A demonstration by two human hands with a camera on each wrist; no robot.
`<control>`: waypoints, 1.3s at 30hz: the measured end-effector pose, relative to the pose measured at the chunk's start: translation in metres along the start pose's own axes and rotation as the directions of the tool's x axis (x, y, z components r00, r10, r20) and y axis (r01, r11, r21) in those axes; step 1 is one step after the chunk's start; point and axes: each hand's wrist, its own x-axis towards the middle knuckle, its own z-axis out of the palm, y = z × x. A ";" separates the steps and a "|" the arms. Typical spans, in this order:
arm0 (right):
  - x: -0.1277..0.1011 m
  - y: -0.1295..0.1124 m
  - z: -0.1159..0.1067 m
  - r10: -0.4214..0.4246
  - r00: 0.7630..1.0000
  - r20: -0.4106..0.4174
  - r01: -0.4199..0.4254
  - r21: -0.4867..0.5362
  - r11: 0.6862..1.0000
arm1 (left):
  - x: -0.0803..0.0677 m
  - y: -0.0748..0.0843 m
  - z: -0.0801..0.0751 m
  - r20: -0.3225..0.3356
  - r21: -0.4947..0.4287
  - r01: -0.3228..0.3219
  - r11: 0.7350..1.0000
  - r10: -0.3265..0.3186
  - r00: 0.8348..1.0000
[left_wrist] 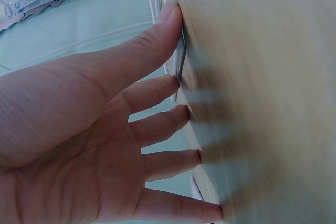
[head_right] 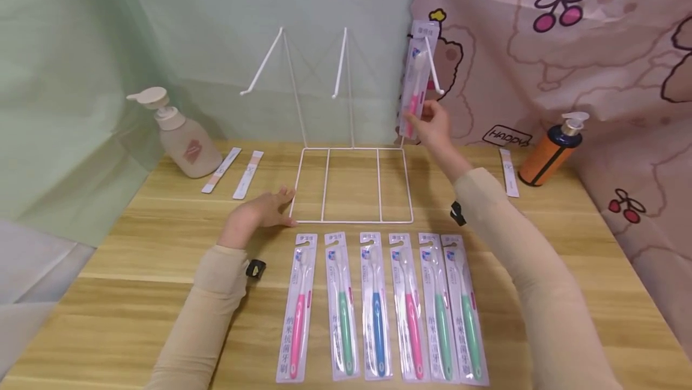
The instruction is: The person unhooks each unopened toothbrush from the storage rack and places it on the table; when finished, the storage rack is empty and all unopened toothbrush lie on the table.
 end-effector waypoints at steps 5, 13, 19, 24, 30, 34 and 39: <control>-0.011 0.001 -0.006 -0.002 0.999 0.043 0.004 -0.052 0.999 | 0.001 0.002 0.000 0.002 0.030 0.004 1.000 -0.004 1.000; -0.031 0.004 -0.014 -0.050 0.993 0.111 0.064 -0.123 0.990 | -0.001 0.001 0.000 0.001 0.026 0.000 1.000 0.000 1.000; -0.050 0.002 -0.021 -0.044 0.988 0.151 0.067 -0.148 0.987 | -0.002 0.000 0.001 0.001 0.034 -0.004 0.999 0.004 1.000; -0.071 -0.002 -0.030 0.005 0.980 0.199 0.034 -0.193 0.981 | -0.003 0.002 -0.001 0.005 0.029 -0.004 1.000 0.004 1.000; -0.095 -0.007 -0.039 0.019 0.963 0.270 0.043 -0.221 0.974 | -0.002 0.001 0.000 0.010 0.036 -0.002 0.999 0.001 1.000; -0.107 -0.009 -0.047 0.004 0.955 0.298 0.072 -0.242 0.968 | -0.001 0.001 0.000 0.010 0.031 -0.006 0.999 0.006 1.000; -0.119 -0.012 -0.056 -0.008 0.947 0.321 0.098 -0.266 0.959 | 0.000 0.001 -0.001 0.009 0.032 -0.004 0.999 0.004 1.000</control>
